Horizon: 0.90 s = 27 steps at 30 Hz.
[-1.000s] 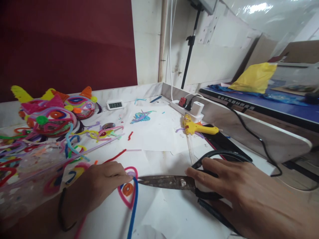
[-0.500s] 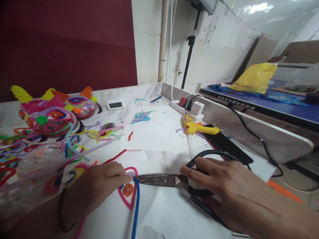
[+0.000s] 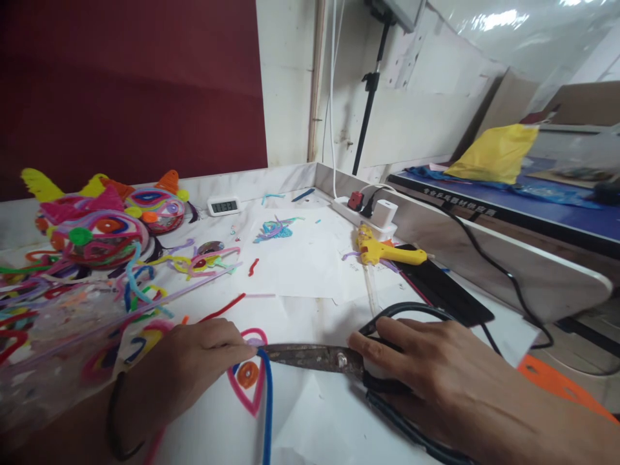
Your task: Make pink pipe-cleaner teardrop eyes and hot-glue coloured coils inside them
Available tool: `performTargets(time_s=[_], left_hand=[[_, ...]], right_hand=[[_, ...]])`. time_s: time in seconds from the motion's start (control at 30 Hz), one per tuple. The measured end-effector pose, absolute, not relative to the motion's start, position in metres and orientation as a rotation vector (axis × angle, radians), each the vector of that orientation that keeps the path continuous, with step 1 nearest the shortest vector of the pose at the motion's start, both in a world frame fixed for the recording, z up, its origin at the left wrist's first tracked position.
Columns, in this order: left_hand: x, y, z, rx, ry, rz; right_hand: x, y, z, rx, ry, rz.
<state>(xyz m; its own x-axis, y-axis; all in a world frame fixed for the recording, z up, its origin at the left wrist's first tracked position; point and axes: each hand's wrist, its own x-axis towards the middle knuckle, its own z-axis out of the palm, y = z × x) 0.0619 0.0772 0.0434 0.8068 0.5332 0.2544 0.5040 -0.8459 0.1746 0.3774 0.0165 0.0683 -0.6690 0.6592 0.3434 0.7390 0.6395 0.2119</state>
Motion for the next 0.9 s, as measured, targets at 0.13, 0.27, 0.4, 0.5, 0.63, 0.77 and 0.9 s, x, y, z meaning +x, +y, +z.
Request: performTargets(time_s=[0.13,0.27,0.4,0.5,0.63,0.77,0.9], left_hand=[[0.0622,0.0761,0.0462,2.898,0.843,0.428],[0.0629,0.0763,0.0479,2.885,0.861,0.36],[0.0635,0.0765,0.049,2.883,0.857,0.342],[0.0633,0.0764,0.0492,2.875,0.855,0.38],[0.0623,0.0755,0.0473,2.846,0.853,0.422],[0.0627,0.0743,0.0465,2.852,0.853,0.418],[0.0641,0.0739,0.0473,2.887,0.881,0.435]], right_hand=[[0.3785,0.0154,0.0662,-1.103,-2.693,-0.439],[0.3796,0.0131,0.0657,-1.11,-2.682,-0.458],[0.3794,0.0122,0.0665,-1.1,-2.699,-0.476],[0.3787,0.0121,0.0675,-1.088,-2.7,-0.48],[0.3789,0.0116,0.0679,-1.07,-2.693,-0.495],[0.3787,0.0107,0.068,-1.059,-2.704,-0.477],[0.3781,0.0107,0.068,-1.046,-2.686,-0.515]])
